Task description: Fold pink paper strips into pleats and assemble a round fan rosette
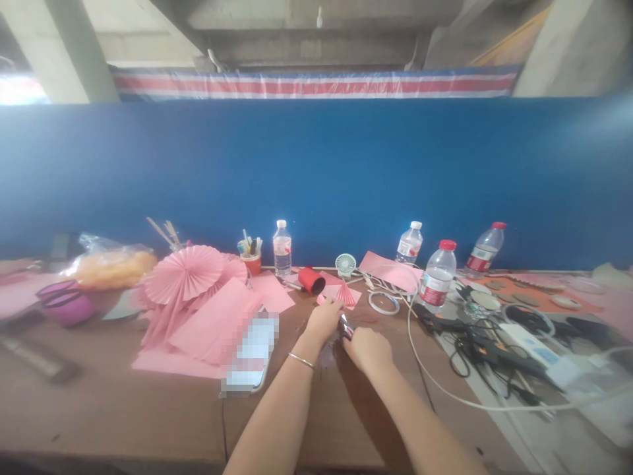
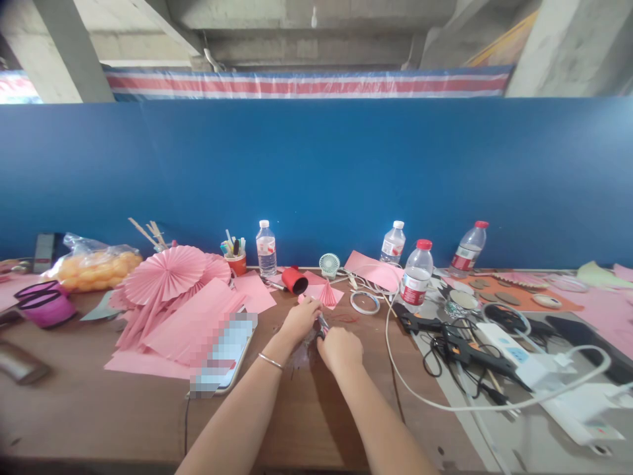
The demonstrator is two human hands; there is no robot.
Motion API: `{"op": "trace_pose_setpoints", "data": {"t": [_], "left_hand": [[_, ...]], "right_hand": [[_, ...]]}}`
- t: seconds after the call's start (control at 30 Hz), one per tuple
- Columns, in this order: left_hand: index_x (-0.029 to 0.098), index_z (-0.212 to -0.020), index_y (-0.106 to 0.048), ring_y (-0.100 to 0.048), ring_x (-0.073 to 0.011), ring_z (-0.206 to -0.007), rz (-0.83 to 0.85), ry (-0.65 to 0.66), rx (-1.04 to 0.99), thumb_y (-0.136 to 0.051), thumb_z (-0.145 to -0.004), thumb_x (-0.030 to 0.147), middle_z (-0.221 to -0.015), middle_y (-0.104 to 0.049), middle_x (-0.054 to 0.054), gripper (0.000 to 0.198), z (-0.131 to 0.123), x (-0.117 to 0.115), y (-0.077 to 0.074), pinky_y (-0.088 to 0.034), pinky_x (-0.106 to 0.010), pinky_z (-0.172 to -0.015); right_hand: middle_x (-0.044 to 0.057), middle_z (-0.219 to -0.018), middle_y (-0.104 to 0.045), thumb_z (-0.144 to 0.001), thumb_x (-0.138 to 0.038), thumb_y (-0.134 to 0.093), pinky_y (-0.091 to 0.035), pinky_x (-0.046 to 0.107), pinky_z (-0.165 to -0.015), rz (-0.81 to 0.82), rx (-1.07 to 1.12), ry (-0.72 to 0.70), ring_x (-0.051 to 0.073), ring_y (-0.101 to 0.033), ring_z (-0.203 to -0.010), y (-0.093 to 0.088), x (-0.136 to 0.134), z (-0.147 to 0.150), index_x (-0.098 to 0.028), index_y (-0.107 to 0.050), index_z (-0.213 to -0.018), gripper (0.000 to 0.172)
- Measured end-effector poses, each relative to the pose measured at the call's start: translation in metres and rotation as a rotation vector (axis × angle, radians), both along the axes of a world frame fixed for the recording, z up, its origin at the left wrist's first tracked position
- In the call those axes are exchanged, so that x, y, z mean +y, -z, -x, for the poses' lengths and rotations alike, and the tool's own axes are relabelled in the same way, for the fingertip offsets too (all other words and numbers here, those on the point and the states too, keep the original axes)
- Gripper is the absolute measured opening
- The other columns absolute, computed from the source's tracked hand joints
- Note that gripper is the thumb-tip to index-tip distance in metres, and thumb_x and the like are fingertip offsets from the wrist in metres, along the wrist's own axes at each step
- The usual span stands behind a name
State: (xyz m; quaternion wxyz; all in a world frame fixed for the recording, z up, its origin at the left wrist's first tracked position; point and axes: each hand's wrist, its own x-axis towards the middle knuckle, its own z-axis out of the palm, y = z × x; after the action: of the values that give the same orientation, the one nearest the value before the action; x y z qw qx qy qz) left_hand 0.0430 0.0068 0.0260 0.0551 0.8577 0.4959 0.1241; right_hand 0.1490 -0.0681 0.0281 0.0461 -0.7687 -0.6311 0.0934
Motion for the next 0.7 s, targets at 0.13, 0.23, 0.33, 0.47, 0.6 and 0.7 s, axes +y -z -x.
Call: {"op": "trace_pose_setpoints", "data": {"t": [0.13,0.23,0.33,0.47,0.6,0.7], "left_hand": [[0.022,-0.098,-0.048,-0.054,-0.0139,-0.081,0.003,-0.011,0.009,-0.027,-0.086,0.03,-0.098,-0.049,-0.005,0.025,0.0,0.0,0.001,-0.038,-0.023,-0.068],[0.022,-0.096,-0.048,-0.054,-0.0135,-0.077,-0.032,0.018,-0.003,-0.027,-0.086,0.03,-0.096,-0.049,-0.004,0.024,0.001,0.002,0.004,-0.038,-0.023,-0.064],[0.023,-0.095,-0.047,-0.054,-0.0133,-0.074,-0.053,0.033,-0.004,-0.027,-0.086,0.029,-0.096,-0.049,-0.004,0.023,0.001,0.003,0.007,-0.037,-0.023,-0.063],[0.023,-0.095,-0.049,-0.054,-0.0135,-0.073,-0.041,0.03,-0.022,-0.027,-0.085,0.029,-0.096,-0.05,-0.004,0.024,0.0,0.003,0.006,-0.037,-0.023,-0.062],[0.023,-0.094,-0.051,-0.053,-0.0139,-0.076,0.003,-0.008,-0.097,-0.03,-0.085,0.027,-0.096,-0.051,-0.003,0.023,0.001,0.003,0.004,-0.036,-0.022,-0.063],[0.023,-0.092,-0.052,-0.053,-0.0137,-0.074,0.042,-0.043,-0.231,-0.033,-0.083,0.025,-0.092,-0.052,-0.003,0.021,0.003,0.005,0.007,-0.036,-0.022,-0.063]], "right_hand": [[0.015,-0.081,-0.065,-0.074,-0.041,-0.039,-0.044,0.037,-0.066,-0.084,-0.007,0.0,0.027,-0.061,-0.079,0.011,0.004,-0.001,-0.015,-0.063,-0.083,0.036],[0.015,-0.08,-0.065,-0.073,-0.042,-0.041,-0.044,0.037,-0.065,-0.101,-0.006,0.011,0.027,-0.061,-0.078,0.014,0.005,-0.001,-0.015,-0.063,-0.082,0.036],[0.015,-0.08,-0.065,-0.072,-0.042,-0.042,-0.044,0.037,-0.065,-0.117,-0.006,0.031,0.028,-0.061,-0.077,0.015,0.004,0.0,-0.014,-0.062,-0.082,0.036],[0.016,-0.081,-0.064,-0.074,-0.041,-0.041,-0.044,0.036,-0.066,-0.103,0.001,0.058,0.027,-0.061,-0.078,0.015,0.003,0.001,-0.013,-0.062,-0.083,0.036],[0.016,-0.08,-0.064,-0.076,-0.04,-0.038,-0.044,0.036,-0.065,-0.116,-0.006,0.058,0.027,-0.061,-0.077,0.017,0.003,-0.001,-0.013,-0.062,-0.083,0.037],[0.016,-0.08,-0.064,-0.075,-0.04,-0.037,-0.044,0.036,-0.065,-0.122,-0.006,0.034,0.027,-0.061,-0.078,0.016,0.003,-0.002,-0.013,-0.062,-0.083,0.038]]}}
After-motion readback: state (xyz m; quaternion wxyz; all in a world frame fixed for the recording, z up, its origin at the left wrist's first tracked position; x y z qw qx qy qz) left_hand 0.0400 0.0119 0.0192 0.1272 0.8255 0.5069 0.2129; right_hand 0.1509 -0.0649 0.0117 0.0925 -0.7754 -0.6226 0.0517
